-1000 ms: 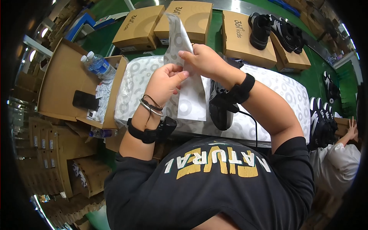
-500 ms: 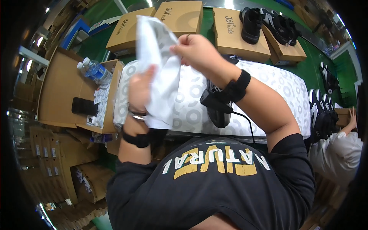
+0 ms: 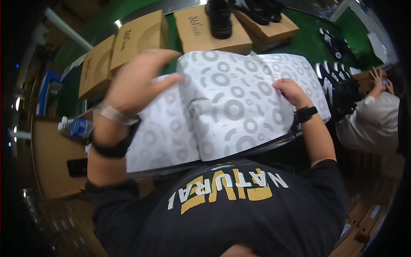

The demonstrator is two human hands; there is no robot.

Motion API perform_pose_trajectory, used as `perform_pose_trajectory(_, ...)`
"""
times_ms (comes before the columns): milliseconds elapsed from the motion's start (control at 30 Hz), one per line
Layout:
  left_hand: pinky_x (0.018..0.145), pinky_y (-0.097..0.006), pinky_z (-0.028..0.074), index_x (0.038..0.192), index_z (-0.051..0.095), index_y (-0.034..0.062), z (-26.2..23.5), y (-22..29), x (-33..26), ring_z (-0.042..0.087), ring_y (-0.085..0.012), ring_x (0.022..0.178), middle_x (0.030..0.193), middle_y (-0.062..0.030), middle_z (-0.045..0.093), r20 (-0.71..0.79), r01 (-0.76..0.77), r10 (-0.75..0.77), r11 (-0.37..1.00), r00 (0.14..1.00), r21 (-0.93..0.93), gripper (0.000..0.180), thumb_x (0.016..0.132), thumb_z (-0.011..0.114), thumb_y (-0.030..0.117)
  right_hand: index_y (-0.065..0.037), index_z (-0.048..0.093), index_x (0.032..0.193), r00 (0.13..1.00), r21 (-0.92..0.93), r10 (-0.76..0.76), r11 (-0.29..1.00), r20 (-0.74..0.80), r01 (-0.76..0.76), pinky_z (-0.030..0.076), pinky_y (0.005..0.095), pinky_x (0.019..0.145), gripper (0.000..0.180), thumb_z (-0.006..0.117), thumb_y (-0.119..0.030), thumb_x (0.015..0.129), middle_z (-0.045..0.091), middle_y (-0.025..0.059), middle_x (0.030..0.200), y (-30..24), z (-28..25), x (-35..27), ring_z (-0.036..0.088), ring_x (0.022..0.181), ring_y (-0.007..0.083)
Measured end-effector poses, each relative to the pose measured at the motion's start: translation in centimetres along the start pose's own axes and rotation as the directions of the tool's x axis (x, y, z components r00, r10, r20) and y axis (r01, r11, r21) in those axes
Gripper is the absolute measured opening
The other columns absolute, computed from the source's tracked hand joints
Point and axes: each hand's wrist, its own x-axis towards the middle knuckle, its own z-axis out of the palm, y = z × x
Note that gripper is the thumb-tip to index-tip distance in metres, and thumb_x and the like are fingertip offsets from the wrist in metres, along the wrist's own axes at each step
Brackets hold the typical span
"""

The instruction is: Packing shoes into boxes using tissue paper.

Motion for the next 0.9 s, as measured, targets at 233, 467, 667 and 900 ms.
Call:
perform_pose_trajectory(233, 0.092, -0.039, 0.036, 0.131, 0.030, 0.0113, 18.4, 5.7, 15.3, 0.043, -0.0320, 0.113, 0.130, -0.0188, 0.034, 0.851, -0.228, -0.098, 0.942, 0.516, 0.246, 0.081, 0.067, 0.061, 0.051, -0.003, 0.058, 0.073, 0.999, -0.288, 0.043, 0.957, 0.028, -0.033, 0.041, 0.0261, 0.045, 0.016, 0.060, -0.020, 0.074, 0.052, 0.0025, 0.054, -3.7, 4.1, -1.6, 0.050, 0.046, 0.0146)
perform_pose_trajectory(467, 0.095, -0.062, 0.019, 0.137, 0.012, 0.0122, 22.6, 9.4, 14.8, 0.008, -0.0405, 0.129, 0.143, -0.0144, 0.006, 0.720, -0.094, -0.233, 0.919, 0.653, 0.382, 0.094, 0.069, 0.053, 0.060, 0.002, 0.056, 0.103, 0.686, -0.669, -0.721, 0.559, -0.101, 0.490, 0.045, 0.0323, 0.077, 0.045, 0.069, -0.021, 0.067, 0.057, 0.0164, 0.098, -15.5, 7.1, 5.0, 0.058, 0.088, 0.0263)
perform_pose_trajectory(667, 0.096, -0.060, 0.019, 0.137, 0.018, 0.0161, 23.1, 10.2, 14.7, 0.009, -0.0297, 0.132, 0.143, -0.0101, 0.010, 0.731, -0.122, -0.127, 0.953, 0.671, 0.277, 0.088, 0.069, 0.053, 0.060, 0.006, 0.041, 0.119, 0.672, -0.549, -0.741, 0.563, -0.003, 0.618, 0.028, 0.0356, 0.100, 0.081, 0.078, -0.026, 0.055, 0.028, 0.0307, 0.128, -16.6, 12.5, 18.0, 0.030, 0.121, 0.0382)
perform_pose_trajectory(900, 0.096, -0.060, 0.020, 0.137, 0.011, 0.0108, 23.1, 8.9, 13.9, 0.007, -0.0392, 0.130, 0.142, -0.0174, 0.005, 0.649, -0.044, -0.192, 0.944, 0.736, 0.328, 0.102, 0.063, 0.060, 0.061, 0.003, 0.053, 0.099, 0.861, 0.346, -0.486, 0.841, 0.149, 0.415, 0.045, 0.0263, 0.074, 0.038, 0.056, -0.006, 0.061, 0.059, 0.0082, 0.084, -20.8, 4.8, 0.8, 0.057, 0.075, 0.0155)
